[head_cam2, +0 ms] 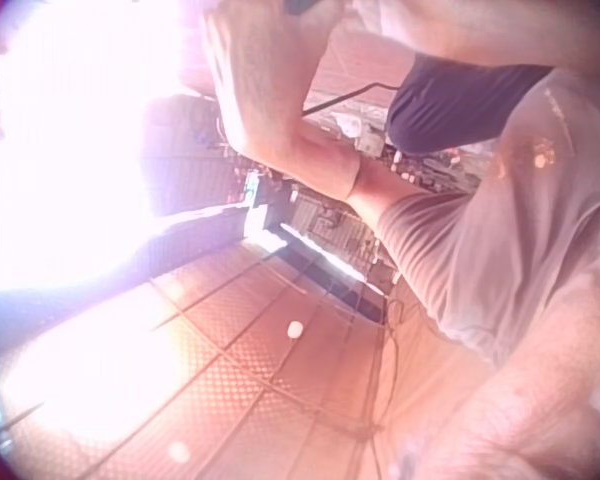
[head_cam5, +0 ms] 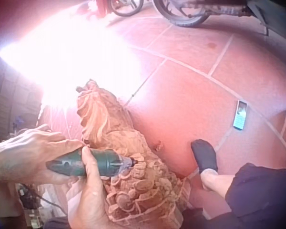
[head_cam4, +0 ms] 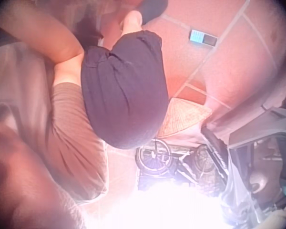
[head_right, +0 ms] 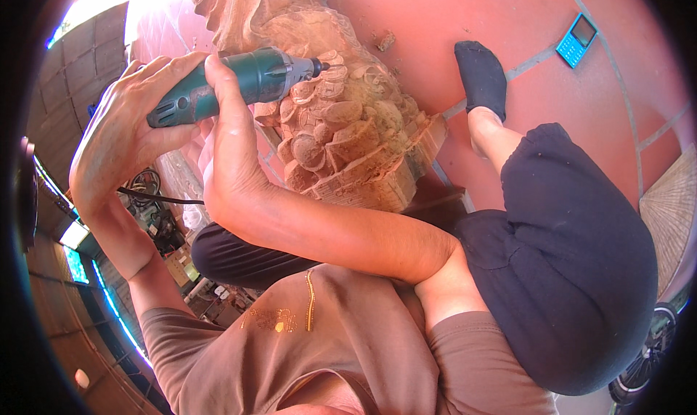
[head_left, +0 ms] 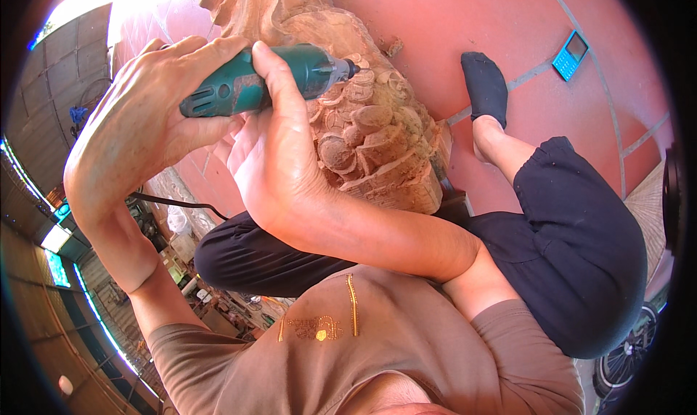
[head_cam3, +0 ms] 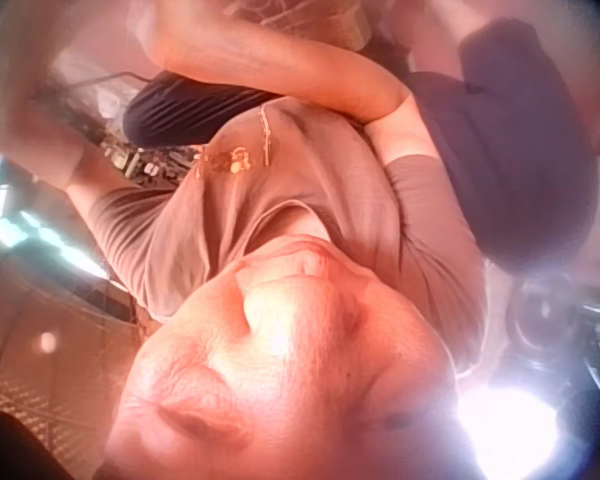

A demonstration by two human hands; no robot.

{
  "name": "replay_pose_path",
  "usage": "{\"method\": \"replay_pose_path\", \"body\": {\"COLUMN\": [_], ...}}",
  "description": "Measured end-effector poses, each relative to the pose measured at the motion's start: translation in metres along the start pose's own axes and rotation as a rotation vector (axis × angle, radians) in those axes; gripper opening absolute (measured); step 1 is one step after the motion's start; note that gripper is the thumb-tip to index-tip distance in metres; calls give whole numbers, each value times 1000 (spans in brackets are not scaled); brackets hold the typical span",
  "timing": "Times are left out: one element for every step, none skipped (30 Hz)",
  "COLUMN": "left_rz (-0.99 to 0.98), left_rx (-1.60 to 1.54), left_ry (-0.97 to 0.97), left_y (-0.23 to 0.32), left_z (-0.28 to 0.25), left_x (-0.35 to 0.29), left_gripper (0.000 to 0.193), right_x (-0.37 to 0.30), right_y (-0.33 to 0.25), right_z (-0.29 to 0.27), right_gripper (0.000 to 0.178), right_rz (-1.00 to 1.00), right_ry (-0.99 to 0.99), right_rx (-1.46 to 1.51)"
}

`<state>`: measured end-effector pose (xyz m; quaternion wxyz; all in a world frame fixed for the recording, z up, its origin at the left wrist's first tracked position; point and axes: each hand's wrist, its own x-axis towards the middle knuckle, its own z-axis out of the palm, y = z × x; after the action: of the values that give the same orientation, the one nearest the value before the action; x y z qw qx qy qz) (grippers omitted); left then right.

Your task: The person uses a handheld rotary tool to carve detailed patterns into a large piece of wood. They hold the tool with both hands and work on the surface, creating textured designs.

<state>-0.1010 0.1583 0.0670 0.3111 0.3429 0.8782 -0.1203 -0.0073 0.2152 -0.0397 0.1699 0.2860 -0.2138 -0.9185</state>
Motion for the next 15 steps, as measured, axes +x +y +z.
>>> {"method": "replay_pose_path", "body": {"left_rz": [-10,-13,-16,-14,-15,-15,-16,-17,-17,-19,-7,5,16,10,4], "left_rx": [-6,-14,-22,-31,-25,-19,-13,-13,-14,-15,-17,-18,-20,-29,-38], "left_ry": [-17,-17,-17,-16,-12,-9,-6,-5,-3,-2,-5,-9,-12,-15,-18], "left_y": [0,1,2,2,1,1,0,1,2,2,1,0,-1,0,2], "left_z": [-1,0,0,0,0,0,1,1,1,1,1,1,1,0,-1], "left_x": [0,0,-1,0,1,1,1,2,2,2,1,2,1,1,0], "left_gripper": [66,66,66,66,66,66,66,66,66,66,66,66,66,67,67], "right_x": [0,-1,-2,-2,-2,-2,-1,1,2,2,1,0,0,0,0], "right_y": [0,0,-1,-2,-2,-3,-2,-1,0,0,-1,-1,-1,0,0], "right_z": [0,1,1,1,1,1,0,-3,-4,-4,-2,-1,-1,0,0], "right_gripper": [39,41,42,42,42,42,42,42,42,42,41,41,41,40,40], "right_rz": [-2,-4,-6,0,6,12,15,18,20,20,19,18,18,18,18], "right_ry": [-10,-19,-29,-27,-25,-23,-21,-18,-16,-10,-3,3,4,6,7], "right_rx": [-1,-3,-4,-6,-9,-12,-8,-4,0,-2,-4,-7,-6,-5,-4]}}
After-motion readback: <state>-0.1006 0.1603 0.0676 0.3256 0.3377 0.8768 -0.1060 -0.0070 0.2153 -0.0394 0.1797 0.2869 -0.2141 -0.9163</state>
